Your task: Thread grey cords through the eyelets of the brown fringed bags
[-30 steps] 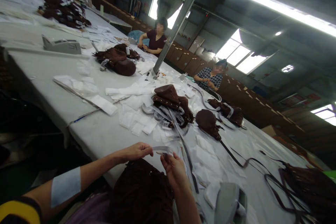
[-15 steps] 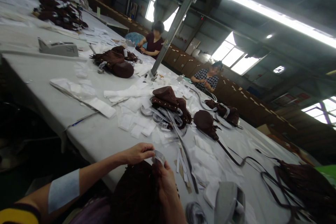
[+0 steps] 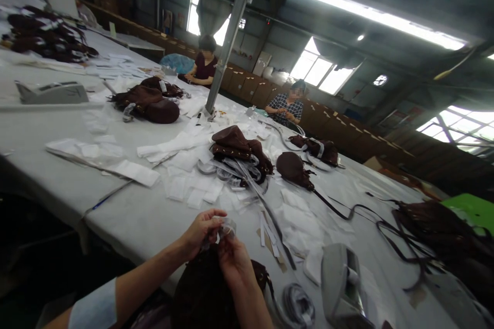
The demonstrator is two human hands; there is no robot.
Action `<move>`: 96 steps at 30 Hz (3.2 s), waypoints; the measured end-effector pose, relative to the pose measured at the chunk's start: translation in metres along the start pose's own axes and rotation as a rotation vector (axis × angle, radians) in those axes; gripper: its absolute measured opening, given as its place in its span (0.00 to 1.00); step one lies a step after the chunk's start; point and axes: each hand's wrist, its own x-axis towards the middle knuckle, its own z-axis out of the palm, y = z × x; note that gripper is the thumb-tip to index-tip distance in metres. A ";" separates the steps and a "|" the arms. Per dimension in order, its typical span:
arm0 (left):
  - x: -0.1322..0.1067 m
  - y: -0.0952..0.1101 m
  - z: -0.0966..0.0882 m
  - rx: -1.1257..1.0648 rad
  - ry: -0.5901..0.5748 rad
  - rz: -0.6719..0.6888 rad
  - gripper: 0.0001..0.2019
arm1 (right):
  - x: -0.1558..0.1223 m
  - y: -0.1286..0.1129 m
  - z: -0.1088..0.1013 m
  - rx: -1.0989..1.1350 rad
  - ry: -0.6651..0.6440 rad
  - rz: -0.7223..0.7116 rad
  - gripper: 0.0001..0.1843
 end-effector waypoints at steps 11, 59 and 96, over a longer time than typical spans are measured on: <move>-0.008 0.006 0.005 0.278 -0.091 -0.079 0.23 | 0.001 -0.001 -0.009 0.097 0.060 0.015 0.06; -0.006 -0.026 0.008 0.620 -0.036 0.044 0.19 | -0.004 -0.037 -0.034 -0.458 0.168 -0.544 0.22; -0.004 -0.013 0.022 0.728 -0.264 0.069 0.21 | -0.021 -0.018 -0.023 -0.371 0.043 -0.441 0.17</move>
